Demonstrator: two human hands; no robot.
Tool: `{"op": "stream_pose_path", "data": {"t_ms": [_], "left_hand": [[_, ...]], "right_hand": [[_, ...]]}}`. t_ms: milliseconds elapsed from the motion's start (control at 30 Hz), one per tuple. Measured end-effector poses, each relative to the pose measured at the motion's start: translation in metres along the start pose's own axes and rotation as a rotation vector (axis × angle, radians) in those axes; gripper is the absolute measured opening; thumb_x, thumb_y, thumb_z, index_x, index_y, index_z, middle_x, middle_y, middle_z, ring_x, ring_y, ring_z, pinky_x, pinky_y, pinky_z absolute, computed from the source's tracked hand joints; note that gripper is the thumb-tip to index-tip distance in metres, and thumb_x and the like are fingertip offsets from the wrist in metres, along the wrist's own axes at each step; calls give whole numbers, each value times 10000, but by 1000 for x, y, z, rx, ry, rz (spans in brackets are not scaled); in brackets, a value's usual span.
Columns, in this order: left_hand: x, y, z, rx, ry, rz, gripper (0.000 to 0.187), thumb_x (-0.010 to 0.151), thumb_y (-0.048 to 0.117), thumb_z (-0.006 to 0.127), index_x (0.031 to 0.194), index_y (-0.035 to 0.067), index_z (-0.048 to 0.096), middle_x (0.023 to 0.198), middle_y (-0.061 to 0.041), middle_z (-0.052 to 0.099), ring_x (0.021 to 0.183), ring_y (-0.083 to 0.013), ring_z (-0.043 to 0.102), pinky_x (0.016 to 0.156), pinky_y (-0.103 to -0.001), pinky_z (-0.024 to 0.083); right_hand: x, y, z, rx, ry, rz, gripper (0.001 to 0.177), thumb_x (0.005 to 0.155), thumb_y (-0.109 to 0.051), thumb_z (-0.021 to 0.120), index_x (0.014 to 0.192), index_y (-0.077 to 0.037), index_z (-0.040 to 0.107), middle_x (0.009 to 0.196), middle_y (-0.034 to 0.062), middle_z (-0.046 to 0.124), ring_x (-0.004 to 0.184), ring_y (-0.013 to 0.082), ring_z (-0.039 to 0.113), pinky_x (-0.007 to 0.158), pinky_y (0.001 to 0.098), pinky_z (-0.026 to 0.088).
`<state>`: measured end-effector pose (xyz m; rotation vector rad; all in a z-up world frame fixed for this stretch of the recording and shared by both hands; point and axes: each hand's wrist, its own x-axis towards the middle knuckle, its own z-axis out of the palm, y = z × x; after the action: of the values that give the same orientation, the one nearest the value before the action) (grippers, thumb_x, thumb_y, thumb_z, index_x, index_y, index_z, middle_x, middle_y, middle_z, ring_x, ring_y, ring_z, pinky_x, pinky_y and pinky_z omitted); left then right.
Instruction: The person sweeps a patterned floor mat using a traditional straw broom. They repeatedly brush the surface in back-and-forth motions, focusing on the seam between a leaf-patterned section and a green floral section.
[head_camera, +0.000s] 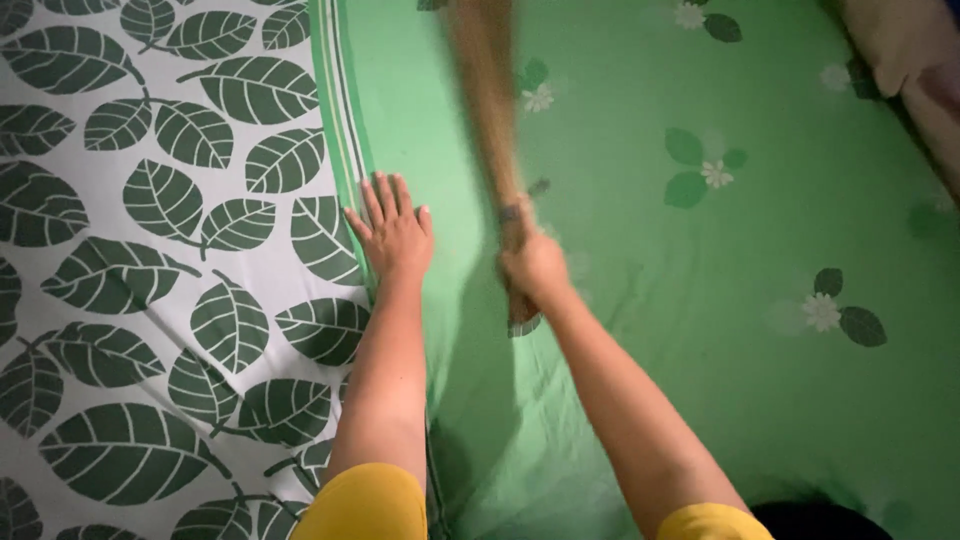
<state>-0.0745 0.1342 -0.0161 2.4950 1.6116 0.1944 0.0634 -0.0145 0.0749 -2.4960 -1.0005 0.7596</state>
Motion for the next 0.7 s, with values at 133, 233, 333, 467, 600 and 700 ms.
{"op": "stream_pose_path", "data": {"t_ms": [133,233,333,467,600,700], "left_hand": [[-5,-13,18,51,96,-75,705,1040,409,463,1638,95,260,1741,-127,134,1608,-319,52,1248,-690,49],[-10,-15,22,77,107,-80,699,1050,401,484,1637,90,270,1742,-126,115,1607,-313,53,1252,-690,51],[-20,-13,18,28,99,-90,648,1090,398,396,1642,91,250,1736,-141,129,1608,-316,65,1246,-690,22],[-33,-4,6,29,100,-86,659,1075,414,389,1642,103,262,1726,-183,163,1604,-357,73,1220,-722,-1],[-46,19,-4,4,36,-68,663,1073,422,380,1656,133,250,1725,-209,152,1605,-378,75,1220,-718,42],[-58,43,-5,-6,-40,12,631,1086,421,296,1658,160,245,1727,-192,143,1609,-369,63,1231,-688,43]], "right_hand": [[-19,-42,32,-155,-190,-212,879,913,-276,585,1639,-342,94,1205,262,695,1174,475,656,1009,570,527],[-21,-46,38,-223,-207,-261,836,938,-326,537,1630,-420,76,1153,223,717,1130,453,683,977,551,548],[-14,-26,26,-226,-144,-215,740,959,-378,478,1622,-429,153,1136,225,726,1117,447,690,960,553,547],[-27,0,-30,-221,-10,-3,776,913,-285,555,1609,-418,238,1150,224,733,1122,428,698,952,556,556],[-18,67,-57,115,76,114,662,974,-213,572,1589,-144,337,1322,314,633,1278,485,587,1027,626,468],[7,126,-50,219,154,252,868,980,-255,564,1677,-277,47,1387,311,565,1265,491,583,979,598,493]]}}
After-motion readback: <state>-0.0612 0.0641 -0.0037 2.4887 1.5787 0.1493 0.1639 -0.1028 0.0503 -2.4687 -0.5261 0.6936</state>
